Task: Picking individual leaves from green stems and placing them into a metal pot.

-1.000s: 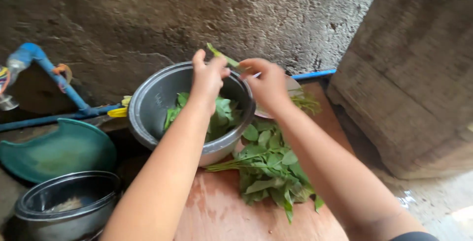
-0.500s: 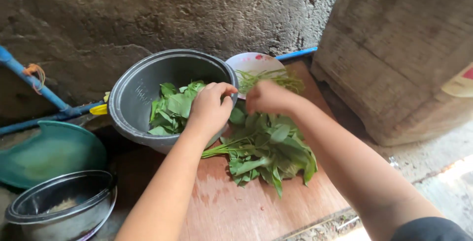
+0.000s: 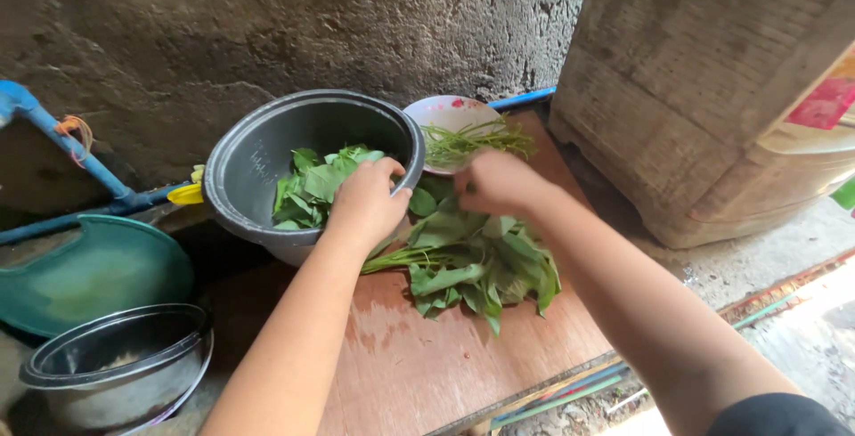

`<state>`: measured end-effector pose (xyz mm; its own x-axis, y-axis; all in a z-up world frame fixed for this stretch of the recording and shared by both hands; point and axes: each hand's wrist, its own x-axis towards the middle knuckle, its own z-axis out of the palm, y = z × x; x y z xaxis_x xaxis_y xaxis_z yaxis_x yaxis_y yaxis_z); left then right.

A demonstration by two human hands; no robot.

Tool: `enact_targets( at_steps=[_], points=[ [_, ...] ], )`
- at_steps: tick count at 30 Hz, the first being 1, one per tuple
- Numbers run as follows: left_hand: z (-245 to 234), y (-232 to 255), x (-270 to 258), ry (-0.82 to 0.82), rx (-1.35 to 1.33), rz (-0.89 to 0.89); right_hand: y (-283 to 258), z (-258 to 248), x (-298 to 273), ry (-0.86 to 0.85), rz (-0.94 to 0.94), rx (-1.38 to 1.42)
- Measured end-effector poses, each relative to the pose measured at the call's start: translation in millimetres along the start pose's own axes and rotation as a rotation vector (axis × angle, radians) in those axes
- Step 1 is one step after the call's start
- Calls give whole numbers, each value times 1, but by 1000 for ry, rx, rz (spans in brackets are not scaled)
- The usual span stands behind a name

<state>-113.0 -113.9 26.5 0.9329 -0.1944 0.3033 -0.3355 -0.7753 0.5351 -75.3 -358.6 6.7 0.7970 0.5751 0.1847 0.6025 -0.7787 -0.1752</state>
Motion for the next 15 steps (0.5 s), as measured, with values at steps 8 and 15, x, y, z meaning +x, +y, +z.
enact_targets(
  at_steps=[8,15],
  points=[
    [6,-26,26,81,-269,81,36,-42,27,684,-88,313],
    [-38,-46,49,201,-1411,-296,45,-33,88,875,58,1207]
  ],
)
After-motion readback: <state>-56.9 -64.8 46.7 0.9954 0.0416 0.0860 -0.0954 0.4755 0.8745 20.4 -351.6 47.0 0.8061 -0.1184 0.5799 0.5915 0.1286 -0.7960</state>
